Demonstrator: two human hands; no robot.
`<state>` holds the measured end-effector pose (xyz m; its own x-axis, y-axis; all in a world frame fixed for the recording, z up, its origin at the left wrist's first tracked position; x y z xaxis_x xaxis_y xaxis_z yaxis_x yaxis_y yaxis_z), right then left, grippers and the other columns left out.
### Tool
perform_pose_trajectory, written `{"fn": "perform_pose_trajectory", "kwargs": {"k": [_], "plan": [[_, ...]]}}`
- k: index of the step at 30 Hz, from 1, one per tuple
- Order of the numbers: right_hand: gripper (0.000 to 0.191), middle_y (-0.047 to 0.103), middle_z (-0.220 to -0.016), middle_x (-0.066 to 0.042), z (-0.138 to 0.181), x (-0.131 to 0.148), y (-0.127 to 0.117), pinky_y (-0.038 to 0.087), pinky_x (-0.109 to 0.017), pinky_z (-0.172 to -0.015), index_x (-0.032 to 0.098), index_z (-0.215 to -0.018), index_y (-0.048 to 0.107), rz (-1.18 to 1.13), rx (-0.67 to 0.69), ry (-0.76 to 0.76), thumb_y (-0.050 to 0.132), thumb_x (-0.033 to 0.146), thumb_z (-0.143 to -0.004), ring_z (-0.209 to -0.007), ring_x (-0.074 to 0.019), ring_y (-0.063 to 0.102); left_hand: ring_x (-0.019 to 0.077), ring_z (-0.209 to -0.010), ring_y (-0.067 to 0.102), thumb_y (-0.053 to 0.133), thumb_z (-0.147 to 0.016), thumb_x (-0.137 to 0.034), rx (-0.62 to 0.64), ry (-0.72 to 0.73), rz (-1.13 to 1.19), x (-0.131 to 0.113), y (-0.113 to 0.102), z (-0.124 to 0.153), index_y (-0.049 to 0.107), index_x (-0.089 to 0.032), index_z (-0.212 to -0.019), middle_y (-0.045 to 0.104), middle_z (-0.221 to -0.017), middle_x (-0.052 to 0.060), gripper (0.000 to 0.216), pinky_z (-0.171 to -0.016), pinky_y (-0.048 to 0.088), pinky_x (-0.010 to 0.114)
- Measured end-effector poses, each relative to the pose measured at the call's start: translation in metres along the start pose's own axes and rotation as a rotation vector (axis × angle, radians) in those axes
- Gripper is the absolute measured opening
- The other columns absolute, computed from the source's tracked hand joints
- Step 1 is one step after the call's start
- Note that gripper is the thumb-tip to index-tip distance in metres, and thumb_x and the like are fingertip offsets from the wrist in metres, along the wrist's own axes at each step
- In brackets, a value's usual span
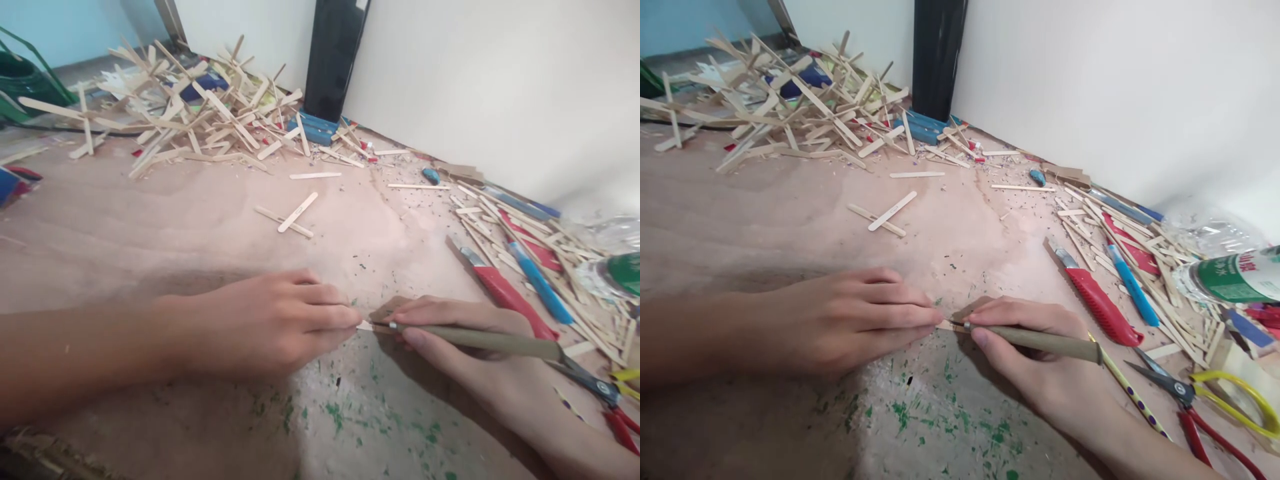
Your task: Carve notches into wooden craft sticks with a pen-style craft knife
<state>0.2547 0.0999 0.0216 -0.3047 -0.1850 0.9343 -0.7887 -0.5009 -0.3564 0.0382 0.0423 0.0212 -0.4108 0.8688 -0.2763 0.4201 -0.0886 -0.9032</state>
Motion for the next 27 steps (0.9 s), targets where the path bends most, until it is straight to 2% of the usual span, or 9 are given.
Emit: {"fn": "perform_pose_trajectory", "kwargs": {"k": [3,8,15,20,27], "plan": [[0.008,0.092,-0.108,-0.004,0.000,-0.003,0.000,0.076,-0.032,-0.083,0.039,-0.102,0.095,-0.006,0.017,0.012,0.089,0.033,-0.099,-0.097,-0.0252,0.090,0.0224,-0.132,0.077,0.050,-0.120,-0.010,0.021,-0.018,-0.003,0.001,0.003,0.001,0.079,-0.019,-0.139,0.081,-0.148,0.008,0.036,-0.114,0.056,0.035],[0.010,0.092,-0.112,-0.004,0.002,-0.006,-0.001,0.076,-0.033,-0.085,0.041,-0.106,0.095,-0.022,0.024,0.038,0.090,0.036,-0.100,-0.099,-0.0258,0.090,0.0215,-0.144,0.072,0.055,-0.121,-0.016,0.135,-0.089,0.056,0.005,0.012,0.002,0.079,-0.027,-0.142,0.077,-0.155,0.003,0.034,-0.123,0.051,0.036],[0.009,0.092,-0.105,-0.004,-0.003,-0.002,-0.001,0.078,-0.034,-0.079,0.040,-0.100,0.096,0.010,0.025,0.043,0.090,0.034,-0.096,-0.090,-0.0268,0.090,0.0216,-0.137,0.075,0.057,-0.121,-0.016,0.004,-0.011,-0.034,0.001,0.006,0.003,0.081,-0.021,-0.133,0.078,-0.153,0.005,0.027,-0.117,0.053,0.035],[0.008,0.092,-0.111,-0.007,-0.001,-0.006,-0.001,0.077,-0.035,-0.084,0.034,-0.104,0.096,0.003,0.029,0.043,0.091,0.036,-0.099,-0.097,-0.0277,0.089,0.0211,-0.131,0.077,0.059,-0.120,-0.016,-0.032,0.042,-0.102,-0.002,0.002,0.002,0.082,-0.017,-0.129,0.081,-0.149,0.005,0.024,-0.111,0.056,0.035],[0.009,0.092,-0.113,-0.005,0.000,-0.006,-0.001,0.075,-0.032,-0.086,0.036,-0.107,0.095,-0.008,0.046,0.014,0.089,0.032,-0.101,-0.099,-0.0257,0.089,0.0191,-0.129,0.077,0.052,-0.123,-0.015,-0.037,0.053,-0.129,-0.002,0.000,0.001,0.082,-0.016,-0.129,0.082,-0.146,0.004,0.031,-0.111,0.054,0.034]]}}
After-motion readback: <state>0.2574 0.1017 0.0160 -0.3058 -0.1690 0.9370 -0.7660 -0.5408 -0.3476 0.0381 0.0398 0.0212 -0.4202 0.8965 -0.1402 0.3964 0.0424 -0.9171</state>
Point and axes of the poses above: each hand's wrist, its own z-axis away from the middle knuckle, its own y-axis out of the palm, x = y × z, the point moved 6 cm from there along -z, towards the middle knuckle
